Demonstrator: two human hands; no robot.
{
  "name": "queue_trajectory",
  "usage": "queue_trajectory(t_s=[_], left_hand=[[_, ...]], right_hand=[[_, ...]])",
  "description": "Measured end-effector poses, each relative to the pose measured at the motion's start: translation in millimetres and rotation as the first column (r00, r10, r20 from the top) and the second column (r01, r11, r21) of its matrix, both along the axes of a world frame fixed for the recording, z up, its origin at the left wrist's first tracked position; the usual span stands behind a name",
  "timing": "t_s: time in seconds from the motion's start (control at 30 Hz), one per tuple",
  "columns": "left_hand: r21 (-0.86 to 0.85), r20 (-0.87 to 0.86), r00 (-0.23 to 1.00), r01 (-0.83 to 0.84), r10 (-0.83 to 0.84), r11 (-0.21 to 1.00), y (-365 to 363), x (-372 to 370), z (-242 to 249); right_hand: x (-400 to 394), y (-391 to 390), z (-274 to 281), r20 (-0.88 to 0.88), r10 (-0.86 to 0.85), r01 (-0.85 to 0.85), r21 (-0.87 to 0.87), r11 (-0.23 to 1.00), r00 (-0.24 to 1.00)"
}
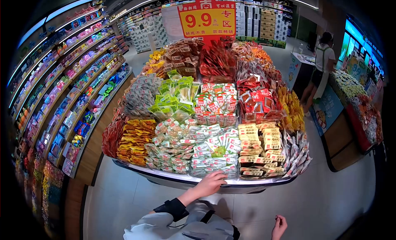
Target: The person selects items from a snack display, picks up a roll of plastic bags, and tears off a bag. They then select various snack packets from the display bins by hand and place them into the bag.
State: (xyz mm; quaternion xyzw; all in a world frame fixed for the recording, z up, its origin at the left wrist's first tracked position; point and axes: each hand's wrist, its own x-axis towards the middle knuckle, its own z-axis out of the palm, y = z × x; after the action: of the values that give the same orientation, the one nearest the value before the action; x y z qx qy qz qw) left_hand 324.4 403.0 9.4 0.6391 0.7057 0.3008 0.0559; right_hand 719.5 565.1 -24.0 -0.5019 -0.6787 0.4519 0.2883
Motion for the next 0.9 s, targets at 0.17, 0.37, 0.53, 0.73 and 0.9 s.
queue_trajectory(t_s=[0.17, 0.37, 0.53, 0.73, 0.9], left_hand=[[-0.105, 0.008, 0.997, 0.073, -0.073, 0.992, 49, 47, 0], [-0.004, -0.002, 1.0, -0.011, 0.011, 1.0, 111, 39, 39], [0.044, -0.066, 0.983, -0.166, 0.169, 0.985, 172, 2, 50], [-0.006, -0.063, 0.995, -0.075, 0.074, 0.997, 266, 12, 56], [-0.098, -0.082, 0.995, -0.068, 0.06, 0.993, 304, 29, 56]], right_hand=[[58, 19, -6, 0.107, -0.077, 0.074, 0.029, 0.997, 0.991], [70, 75, -29, -0.034, -0.123, 0.123, 0.009, 0.992, 0.992], [58, 157, 8, 0.09, -0.053, 0.037, 0.171, 0.985, 0.994], [73, 260, 24, -0.012, -0.159, 0.158, 0.215, 0.964, 0.987], [77, 327, 10, -0.047, -0.109, 0.114, 0.136, 0.984, 0.993]])
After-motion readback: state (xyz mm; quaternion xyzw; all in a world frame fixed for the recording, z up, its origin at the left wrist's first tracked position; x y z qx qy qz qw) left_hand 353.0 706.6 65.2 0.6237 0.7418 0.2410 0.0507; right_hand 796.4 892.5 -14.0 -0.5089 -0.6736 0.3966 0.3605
